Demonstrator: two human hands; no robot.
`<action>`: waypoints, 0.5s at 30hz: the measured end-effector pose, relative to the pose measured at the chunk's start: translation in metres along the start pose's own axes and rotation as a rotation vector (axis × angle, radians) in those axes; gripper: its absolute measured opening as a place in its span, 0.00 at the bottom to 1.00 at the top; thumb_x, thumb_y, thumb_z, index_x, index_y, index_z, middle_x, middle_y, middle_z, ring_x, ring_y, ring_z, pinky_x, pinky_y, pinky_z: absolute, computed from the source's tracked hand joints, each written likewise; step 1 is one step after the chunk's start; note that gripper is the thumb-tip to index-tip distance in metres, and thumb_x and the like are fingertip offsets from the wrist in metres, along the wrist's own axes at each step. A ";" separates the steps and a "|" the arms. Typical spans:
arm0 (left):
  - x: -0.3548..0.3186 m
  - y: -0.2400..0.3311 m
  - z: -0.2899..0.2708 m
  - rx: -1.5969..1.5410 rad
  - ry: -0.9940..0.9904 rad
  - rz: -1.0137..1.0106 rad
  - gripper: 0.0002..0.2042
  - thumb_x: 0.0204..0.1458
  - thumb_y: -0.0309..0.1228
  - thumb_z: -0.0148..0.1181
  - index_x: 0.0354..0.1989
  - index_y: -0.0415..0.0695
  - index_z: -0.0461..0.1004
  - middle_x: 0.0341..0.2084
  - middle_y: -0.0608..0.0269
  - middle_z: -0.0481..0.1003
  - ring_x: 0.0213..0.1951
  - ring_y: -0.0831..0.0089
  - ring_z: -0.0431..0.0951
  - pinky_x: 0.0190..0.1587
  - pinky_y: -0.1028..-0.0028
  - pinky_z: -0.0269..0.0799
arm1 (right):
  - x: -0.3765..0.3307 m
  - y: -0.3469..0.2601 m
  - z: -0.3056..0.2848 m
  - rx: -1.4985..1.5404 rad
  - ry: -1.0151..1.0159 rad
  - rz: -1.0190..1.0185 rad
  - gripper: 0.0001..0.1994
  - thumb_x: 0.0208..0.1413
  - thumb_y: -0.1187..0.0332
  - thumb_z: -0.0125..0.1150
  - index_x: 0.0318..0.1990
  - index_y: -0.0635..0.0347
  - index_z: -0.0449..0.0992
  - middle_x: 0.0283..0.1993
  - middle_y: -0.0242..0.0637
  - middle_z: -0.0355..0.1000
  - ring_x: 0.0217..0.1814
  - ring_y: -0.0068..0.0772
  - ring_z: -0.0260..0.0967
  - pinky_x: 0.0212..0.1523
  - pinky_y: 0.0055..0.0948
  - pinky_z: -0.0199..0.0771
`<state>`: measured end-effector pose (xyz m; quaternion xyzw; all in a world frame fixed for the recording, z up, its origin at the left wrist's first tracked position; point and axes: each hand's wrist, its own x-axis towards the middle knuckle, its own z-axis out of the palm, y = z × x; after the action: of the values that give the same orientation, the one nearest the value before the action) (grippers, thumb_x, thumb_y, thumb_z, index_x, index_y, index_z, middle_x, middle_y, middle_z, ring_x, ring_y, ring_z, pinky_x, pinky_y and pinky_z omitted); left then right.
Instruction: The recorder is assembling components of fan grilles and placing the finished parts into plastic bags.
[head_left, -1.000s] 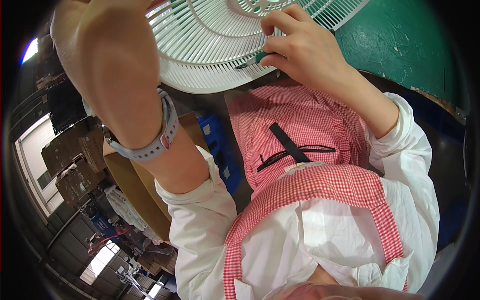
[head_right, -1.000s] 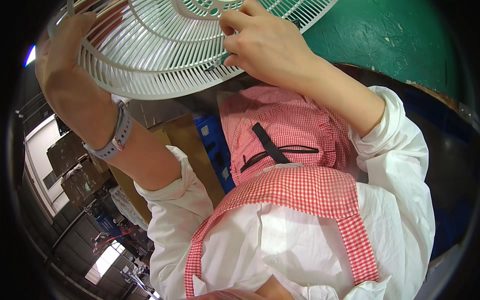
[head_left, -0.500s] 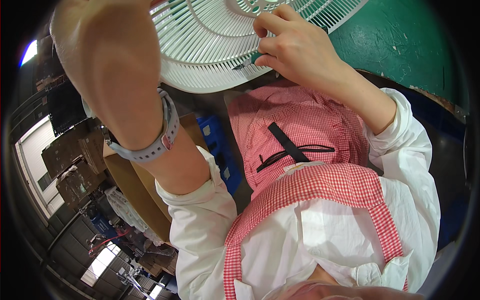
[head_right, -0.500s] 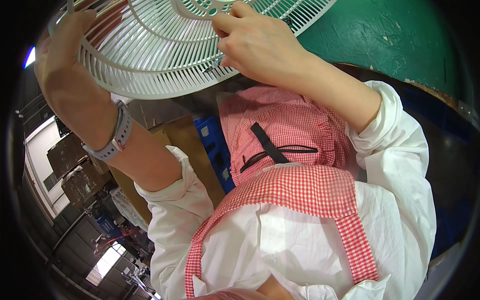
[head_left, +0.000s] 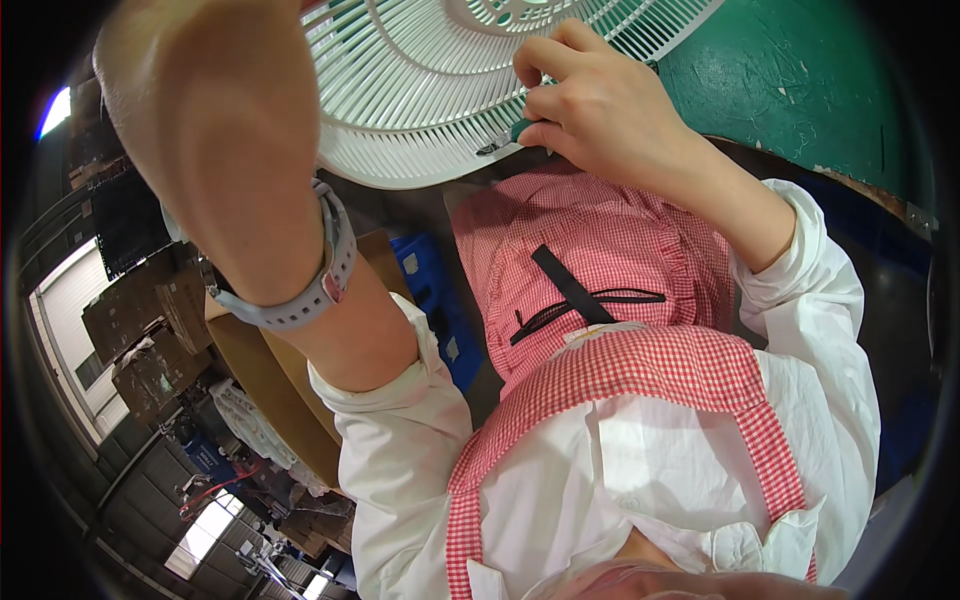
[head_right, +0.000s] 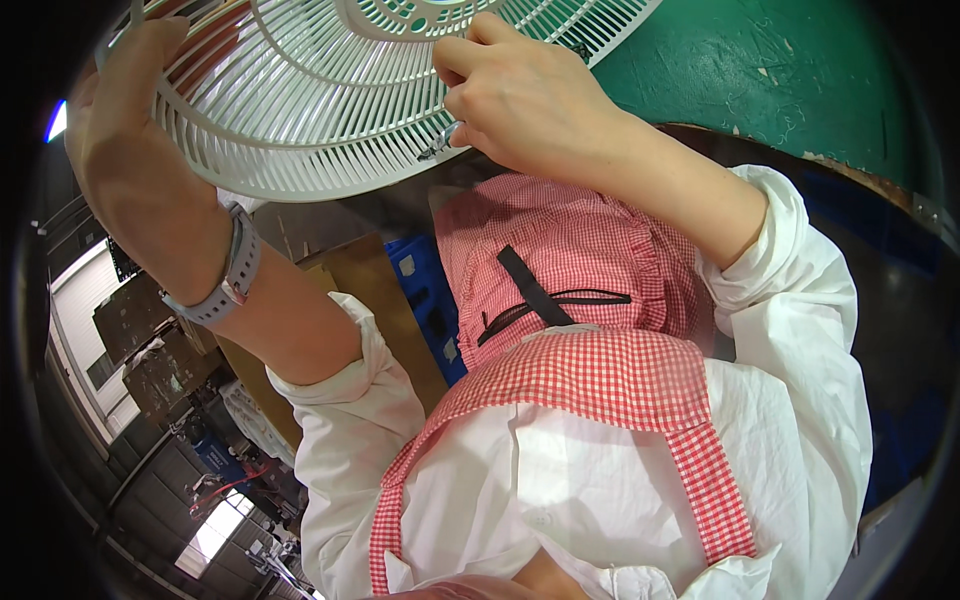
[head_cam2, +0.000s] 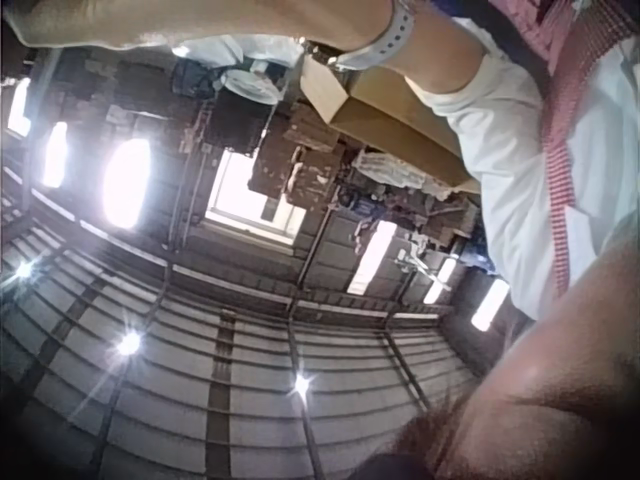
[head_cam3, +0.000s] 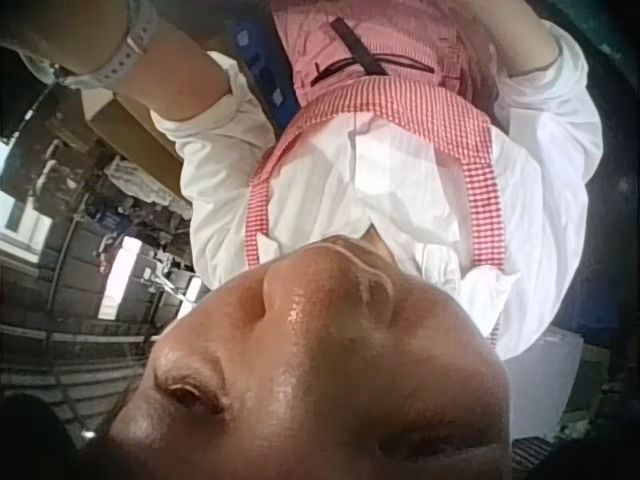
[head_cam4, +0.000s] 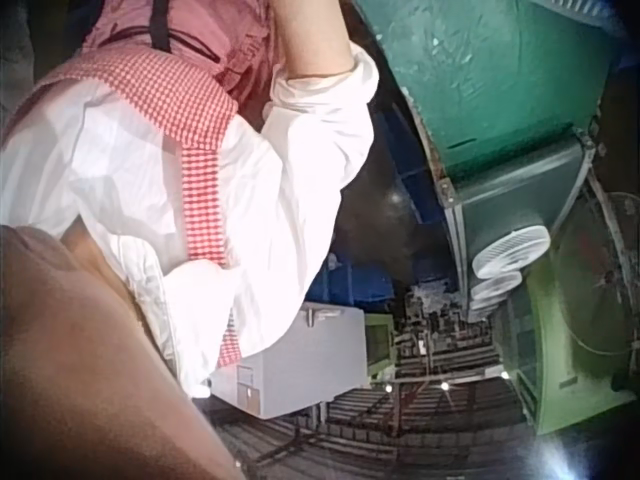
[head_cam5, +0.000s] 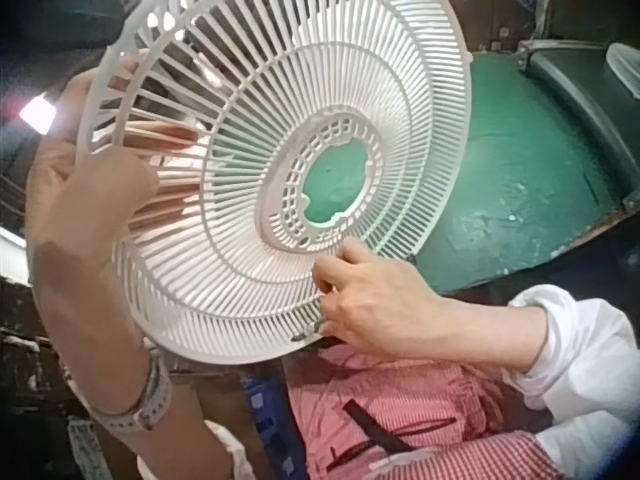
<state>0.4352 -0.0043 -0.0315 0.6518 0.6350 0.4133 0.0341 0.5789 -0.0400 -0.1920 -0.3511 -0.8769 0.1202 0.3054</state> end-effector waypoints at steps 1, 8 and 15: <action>-0.003 -0.001 0.001 -0.030 0.056 0.053 0.22 0.51 0.18 0.49 0.57 0.44 0.69 0.33 0.56 0.80 0.28 0.73 0.82 0.30 0.76 0.82 | 0.001 0.001 0.001 0.000 0.002 -0.001 0.09 0.38 0.64 0.73 0.23 0.58 0.80 0.40 0.25 0.69 0.47 0.30 0.67 0.40 0.31 0.76; -0.014 0.014 0.001 -0.056 0.006 -0.028 0.19 0.53 0.23 0.51 0.55 0.42 0.71 0.32 0.60 0.80 0.29 0.79 0.79 0.33 0.79 0.78 | 0.009 0.005 -0.003 0.013 -0.038 -0.038 0.10 0.38 0.64 0.70 0.23 0.61 0.77 0.40 0.34 0.69 0.44 0.38 0.64 0.42 0.27 0.73; -0.012 0.012 0.000 -0.032 0.010 -0.008 0.18 0.53 0.24 0.51 0.54 0.42 0.71 0.32 0.60 0.80 0.29 0.79 0.79 0.33 0.79 0.78 | 0.011 0.003 -0.006 -0.001 0.056 -0.022 0.10 0.38 0.64 0.70 0.24 0.61 0.78 0.41 0.33 0.68 0.46 0.37 0.64 0.42 0.28 0.73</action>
<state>0.4469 -0.0170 -0.0308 0.6465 0.6311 0.4266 0.0428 0.5778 -0.0301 -0.1833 -0.3447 -0.8719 0.1067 0.3309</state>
